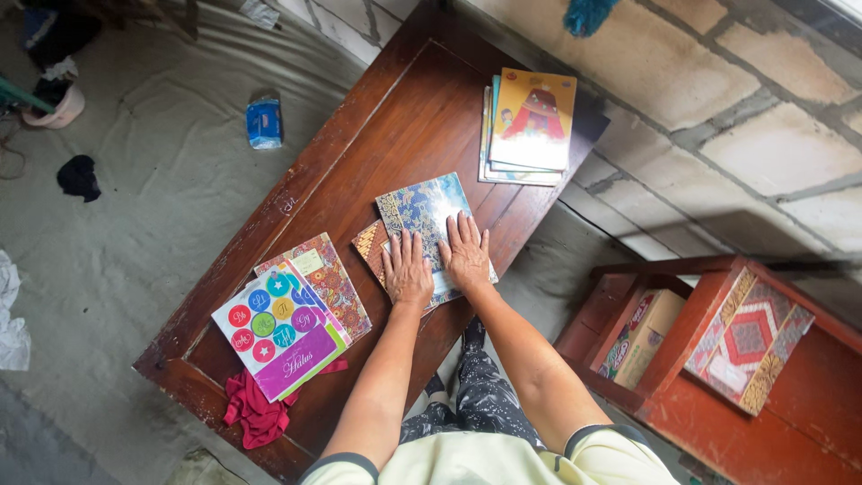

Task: The person picks up books one by one from a wooden table and places them onto a red wooden shelf. The person handles several different books, including children's books and patterned hardcover books, moving them from the table to the shelf.

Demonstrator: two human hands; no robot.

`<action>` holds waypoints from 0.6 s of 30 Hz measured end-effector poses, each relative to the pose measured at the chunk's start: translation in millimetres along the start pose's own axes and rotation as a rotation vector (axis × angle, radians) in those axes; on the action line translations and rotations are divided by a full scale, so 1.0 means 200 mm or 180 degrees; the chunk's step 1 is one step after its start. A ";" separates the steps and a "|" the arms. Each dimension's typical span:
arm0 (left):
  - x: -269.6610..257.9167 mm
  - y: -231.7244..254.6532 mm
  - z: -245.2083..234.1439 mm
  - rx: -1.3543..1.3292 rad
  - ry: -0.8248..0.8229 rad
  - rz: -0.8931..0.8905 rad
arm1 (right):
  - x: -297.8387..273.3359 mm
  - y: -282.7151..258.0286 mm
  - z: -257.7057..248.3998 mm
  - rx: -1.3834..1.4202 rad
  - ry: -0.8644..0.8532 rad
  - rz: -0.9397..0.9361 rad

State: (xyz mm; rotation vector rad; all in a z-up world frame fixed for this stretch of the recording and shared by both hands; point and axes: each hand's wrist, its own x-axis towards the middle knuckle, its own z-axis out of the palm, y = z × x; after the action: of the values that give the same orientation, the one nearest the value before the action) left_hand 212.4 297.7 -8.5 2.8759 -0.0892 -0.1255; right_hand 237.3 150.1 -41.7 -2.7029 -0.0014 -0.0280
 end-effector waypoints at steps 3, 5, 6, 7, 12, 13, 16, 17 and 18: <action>0.00 -0.01 0.03 0.0101 0.0095 0.0042 | -0.12 0.03 -0.05 -0.0005 -0.0111 -0.0117; 0.00 -0.01 0.03 0.0107 0.0079 0.0069 | -0.19 0.07 -0.10 -0.0093 -0.0069 -0.0033; -0.01 -0.02 0.03 0.0113 0.0071 0.0072 | -0.22 0.08 -0.11 -0.0132 -0.0055 0.0003; -0.01 -0.02 0.03 0.0082 0.0076 0.0074 | -0.23 0.07 -0.11 -0.0133 -0.0076 0.0192; -0.04 -0.05 0.04 0.0035 0.0144 0.0148 | -0.30 0.01 -0.01 -0.0528 0.0184 0.0437; -0.06 -0.06 0.04 0.0034 0.0161 0.0168 | -0.33 -0.01 0.01 -0.0479 0.0146 0.0302; -0.09 -0.11 0.04 0.0049 0.0211 0.0198 | -0.39 -0.07 0.03 -0.0359 -0.0024 0.0036; -0.11 -0.12 0.05 0.0056 0.0222 0.0212 | -0.39 -0.07 0.01 -0.0349 -0.0109 0.0062; -0.11 -0.13 0.05 0.0060 0.0243 0.0226 | -0.37 -0.08 -0.01 -0.0344 -0.0187 0.0081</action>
State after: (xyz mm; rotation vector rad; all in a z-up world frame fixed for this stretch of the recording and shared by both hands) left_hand 191.3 322.1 -22.3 2.8881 -0.1785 -0.0014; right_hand 163.4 163.7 -35.1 -2.8103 0.0172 0.0607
